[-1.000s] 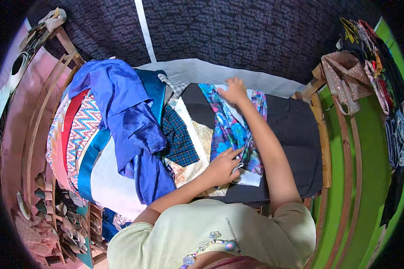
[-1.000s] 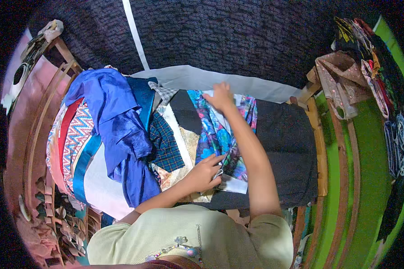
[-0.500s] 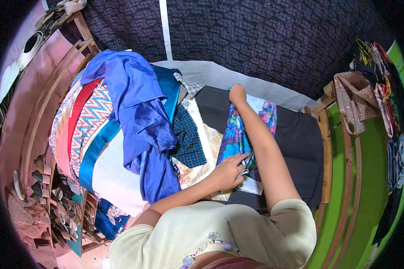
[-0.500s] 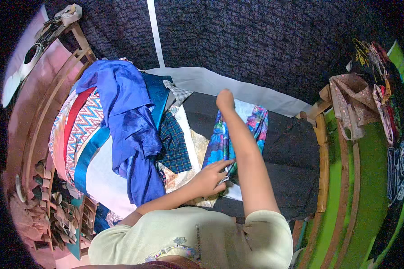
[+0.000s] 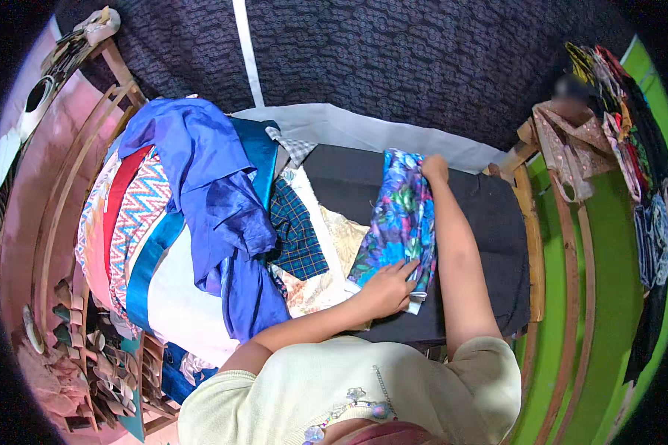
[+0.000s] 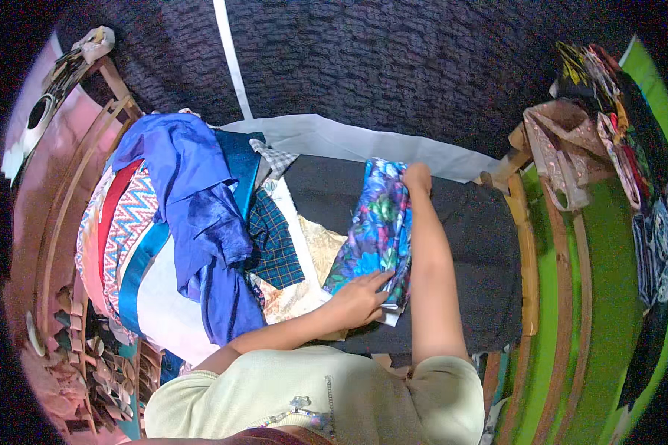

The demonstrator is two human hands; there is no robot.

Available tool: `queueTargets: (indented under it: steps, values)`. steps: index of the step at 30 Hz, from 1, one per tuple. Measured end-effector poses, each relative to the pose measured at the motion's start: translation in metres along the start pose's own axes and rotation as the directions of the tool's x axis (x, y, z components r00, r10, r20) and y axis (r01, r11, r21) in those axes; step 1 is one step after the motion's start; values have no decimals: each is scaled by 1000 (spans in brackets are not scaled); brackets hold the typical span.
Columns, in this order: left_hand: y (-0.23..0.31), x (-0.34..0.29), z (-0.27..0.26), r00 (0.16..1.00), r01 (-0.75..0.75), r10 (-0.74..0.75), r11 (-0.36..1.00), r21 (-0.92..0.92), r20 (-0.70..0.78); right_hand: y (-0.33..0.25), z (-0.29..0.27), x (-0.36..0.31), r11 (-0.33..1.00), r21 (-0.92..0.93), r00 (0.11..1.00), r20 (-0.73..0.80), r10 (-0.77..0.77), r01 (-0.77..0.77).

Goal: Folding floral-patterned fabric on a wooden frame bench.

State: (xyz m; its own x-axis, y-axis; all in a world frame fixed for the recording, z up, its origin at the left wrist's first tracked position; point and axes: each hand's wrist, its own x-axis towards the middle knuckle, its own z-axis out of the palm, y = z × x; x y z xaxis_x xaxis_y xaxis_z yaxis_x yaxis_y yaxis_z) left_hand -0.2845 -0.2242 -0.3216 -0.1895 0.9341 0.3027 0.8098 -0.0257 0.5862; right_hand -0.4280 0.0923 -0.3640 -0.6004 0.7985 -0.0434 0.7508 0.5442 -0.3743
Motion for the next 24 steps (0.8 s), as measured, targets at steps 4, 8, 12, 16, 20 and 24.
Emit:
queueTargets:
  steps: [4, 8, 12, 16, 20, 24]
  values:
    - [2, 5, 1, 998, -37, 37, 999, 6, -54, -19, -5, -15, 999, -25, 999, -9, 36, -36]
    - [14, 7, -5, 998, -22, 24, 999, 38, -61, -16, 0, 2, 974, -137, 984, 32, -176, 179]
    - [24, 17, -4, 997, -6, 12, 997, 81, -74, 11, -10, 33, 849, -272, 885, 27, -464, 453]
    - [37, 31, 22, 997, 44, -39, 995, 87, -63, 36, -6, 7, 975, -101, 977, -59, -203, 197]
    - [37, 40, 67, 996, 82, -80, 992, 92, -25, 42, -35, -37, 996, 49, 996, -58, -75, 78]
    - [34, 45, 87, 992, 129, -130, 986, 109, -2, 48, -34, -73, 995, 46, 995, -62, -83, 86]
